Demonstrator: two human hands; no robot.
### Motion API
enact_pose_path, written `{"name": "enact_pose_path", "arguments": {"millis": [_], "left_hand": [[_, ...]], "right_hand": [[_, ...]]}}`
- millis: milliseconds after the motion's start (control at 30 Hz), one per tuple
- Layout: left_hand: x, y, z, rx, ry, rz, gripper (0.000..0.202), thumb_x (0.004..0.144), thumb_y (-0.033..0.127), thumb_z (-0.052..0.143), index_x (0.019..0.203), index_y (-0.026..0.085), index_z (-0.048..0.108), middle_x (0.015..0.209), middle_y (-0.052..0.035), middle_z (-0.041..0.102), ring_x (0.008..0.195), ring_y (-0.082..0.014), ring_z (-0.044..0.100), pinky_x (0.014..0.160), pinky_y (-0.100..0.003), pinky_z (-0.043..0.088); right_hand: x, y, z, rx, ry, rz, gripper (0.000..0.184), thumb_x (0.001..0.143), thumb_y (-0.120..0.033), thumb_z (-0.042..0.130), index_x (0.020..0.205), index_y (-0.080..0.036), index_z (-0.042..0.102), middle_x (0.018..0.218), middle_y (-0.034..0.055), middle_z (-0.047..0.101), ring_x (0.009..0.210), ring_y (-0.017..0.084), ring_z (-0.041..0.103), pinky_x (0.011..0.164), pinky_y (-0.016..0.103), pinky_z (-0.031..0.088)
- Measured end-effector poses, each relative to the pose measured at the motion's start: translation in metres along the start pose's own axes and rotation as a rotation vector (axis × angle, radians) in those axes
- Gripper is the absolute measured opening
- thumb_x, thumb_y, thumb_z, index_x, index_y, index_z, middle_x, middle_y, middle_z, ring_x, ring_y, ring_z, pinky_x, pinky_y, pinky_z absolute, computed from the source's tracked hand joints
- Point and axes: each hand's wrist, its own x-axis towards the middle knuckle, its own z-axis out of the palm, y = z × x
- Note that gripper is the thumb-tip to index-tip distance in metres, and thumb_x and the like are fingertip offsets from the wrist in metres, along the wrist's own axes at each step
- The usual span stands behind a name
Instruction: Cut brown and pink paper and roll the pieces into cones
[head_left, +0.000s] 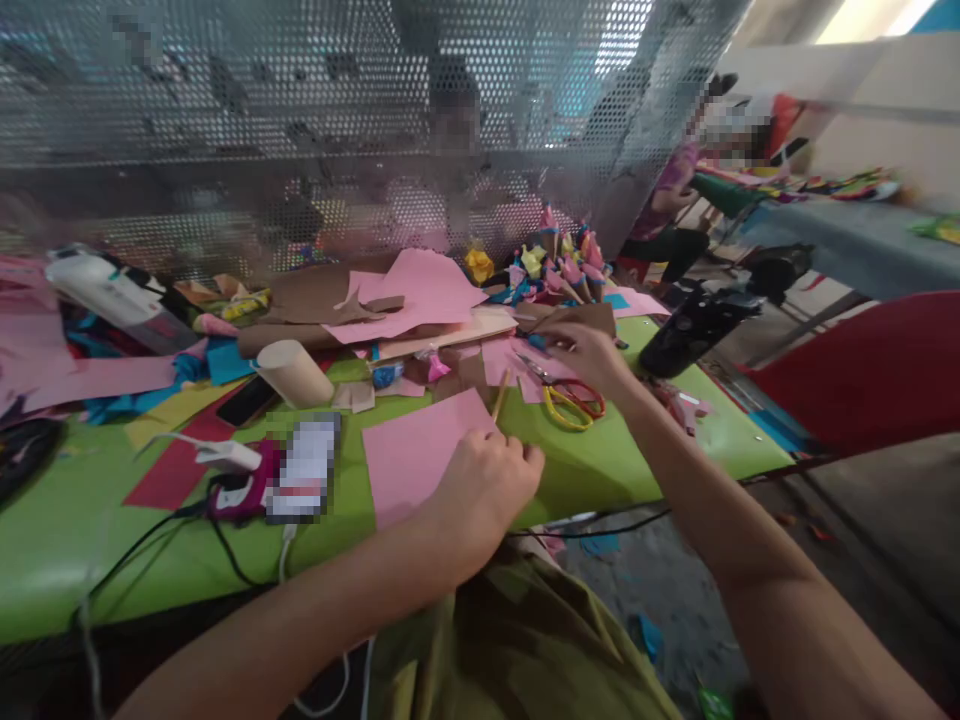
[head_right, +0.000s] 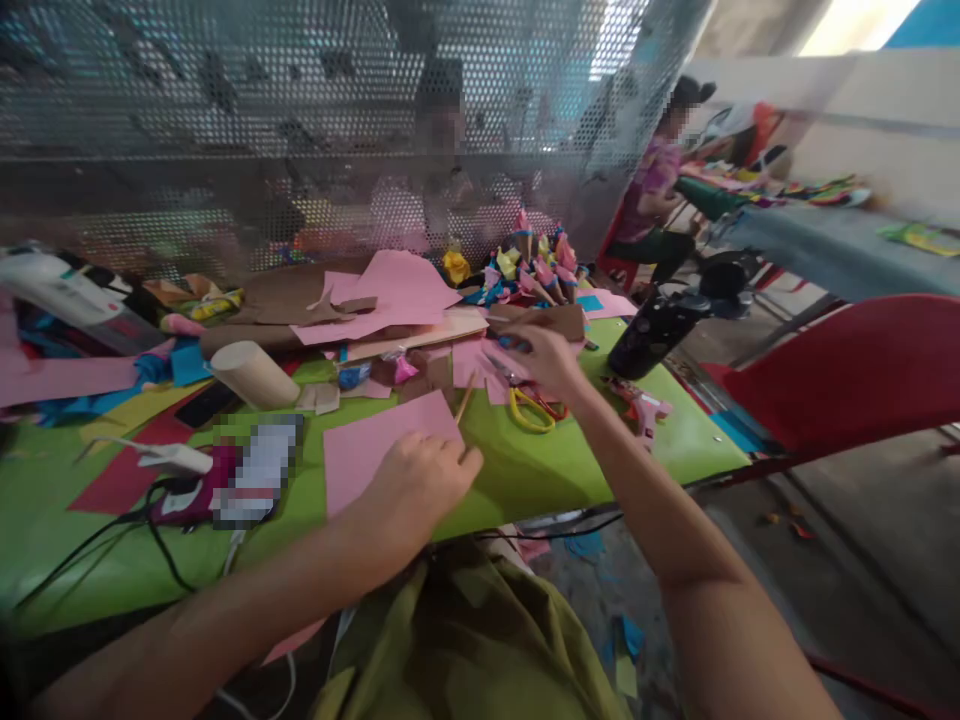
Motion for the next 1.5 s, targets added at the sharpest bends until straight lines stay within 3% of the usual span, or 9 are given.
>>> {"name": "enact_pose_path", "arguments": {"millis": [133, 233, 500, 667, 833, 967, 1100, 1300, 1500], "left_hand": [[0.004, 0.005, 0.015, -0.07, -0.059, 0.026, 0.01, 0.092, 0.009, 0.057, 0.099, 0.015, 0.063, 0.091, -0.0097, 0.074, 0.089, -0.0241, 0.072, 0.068, -0.034, 0.048], [0.002, 0.004, 0.015, -0.12, -0.113, 0.035, 0.013, 0.091, 0.007, 0.056, 0.099, 0.015, 0.063, 0.091, -0.0085, 0.074, 0.089, -0.0241, 0.072, 0.07, -0.035, 0.049], [-0.016, 0.002, 0.014, -0.219, -0.113, 0.027, 0.015, 0.09, 0.007, 0.056, 0.099, 0.017, 0.063, 0.094, -0.0075, 0.074, 0.088, -0.0232, 0.071, 0.073, -0.037, 0.052], [-0.021, 0.007, 0.015, -0.214, -0.12, 0.072, 0.013, 0.092, 0.009, 0.055, 0.098, 0.016, 0.064, 0.092, -0.0078, 0.074, 0.088, -0.0245, 0.072, 0.073, -0.037, 0.054], [-0.005, 0.011, 0.016, -0.234, -0.111, 0.093, 0.014, 0.092, 0.008, 0.055, 0.1, 0.016, 0.064, 0.093, -0.0083, 0.074, 0.089, -0.0233, 0.072, 0.072, -0.035, 0.055], [0.008, 0.01, 0.022, -0.298, -0.051, 0.017, 0.019, 0.093, 0.009, 0.053, 0.107, 0.017, 0.063, 0.096, -0.0083, 0.073, 0.094, -0.0246, 0.071, 0.077, -0.038, 0.055], [0.007, 0.005, 0.026, -0.414, 0.059, -0.008, 0.023, 0.095, 0.017, 0.058, 0.117, 0.016, 0.063, 0.115, -0.0108, 0.071, 0.109, -0.0263, 0.067, 0.091, -0.042, 0.055], [-0.055, -0.034, 0.051, -0.791, 0.287, -0.026, 0.058, 0.09, 0.032, 0.069, 0.145, 0.029, 0.05, 0.149, -0.0085, 0.056, 0.14, -0.023, 0.049, 0.115, -0.042, 0.042], [-0.12, -0.053, 0.11, -0.558, -0.065, -0.187, 0.097, 0.075, 0.038, 0.082, 0.157, 0.03, 0.031, 0.164, -0.0117, 0.037, 0.152, -0.0322, 0.032, 0.123, -0.063, 0.021]], "right_hand": [[-0.046, -0.05, 0.037, 0.009, -0.325, -0.315, 0.038, 0.092, -0.017, 0.053, 0.126, -0.021, 0.07, 0.12, 0.0089, 0.075, 0.111, 0.025, 0.069, 0.098, 0.039, 0.052], [-0.059, -0.06, 0.054, -0.121, -0.435, -0.326, 0.04, 0.095, -0.017, 0.051, 0.133, -0.018, 0.064, 0.128, 0.0124, 0.072, 0.115, 0.027, 0.068, 0.099, 0.043, 0.052], [-0.044, -0.063, 0.053, -0.328, -0.257, -0.214, 0.042, 0.1, -0.02, 0.044, 0.139, -0.018, 0.06, 0.145, 0.0145, 0.06, 0.126, 0.031, 0.06, 0.11, 0.05, 0.044], [-0.032, -0.08, 0.072, -0.301, -0.375, -0.332, 0.045, 0.103, -0.037, 0.047, 0.145, -0.021, 0.054, 0.144, 0.013, 0.061, 0.127, 0.029, 0.059, 0.105, 0.045, 0.045], [-0.002, -0.079, 0.084, -0.375, -0.318, -0.155, 0.045, 0.102, -0.038, 0.049, 0.138, -0.014, 0.058, 0.142, 0.0189, 0.062, 0.127, 0.034, 0.059, 0.11, 0.052, 0.039], [-0.019, -0.073, 0.063, -0.021, -0.248, -0.171, 0.041, 0.1, -0.035, 0.05, 0.137, -0.019, 0.061, 0.141, 0.0148, 0.063, 0.129, 0.032, 0.058, 0.113, 0.054, 0.039], [-0.073, -0.064, 0.042, 0.523, -0.457, -0.044, 0.046, 0.105, -0.044, 0.036, 0.14, -0.023, 0.059, 0.138, 0.0106, 0.066, 0.117, 0.024, 0.068, 0.102, 0.043, 0.054], [-0.123, -0.056, 0.038, 0.397, -0.44, -0.087, 0.046, 0.102, -0.049, 0.044, 0.132, -0.022, 0.066, 0.133, 0.013, 0.069, 0.124, 0.027, 0.064, 0.108, 0.046, 0.05], [-0.127, -0.059, 0.028, 0.286, -0.438, -0.195, 0.042, 0.101, -0.037, 0.048, 0.139, -0.025, 0.06, 0.137, 0.0107, 0.067, 0.132, 0.026, 0.059, 0.111, 0.048, 0.046]]}}
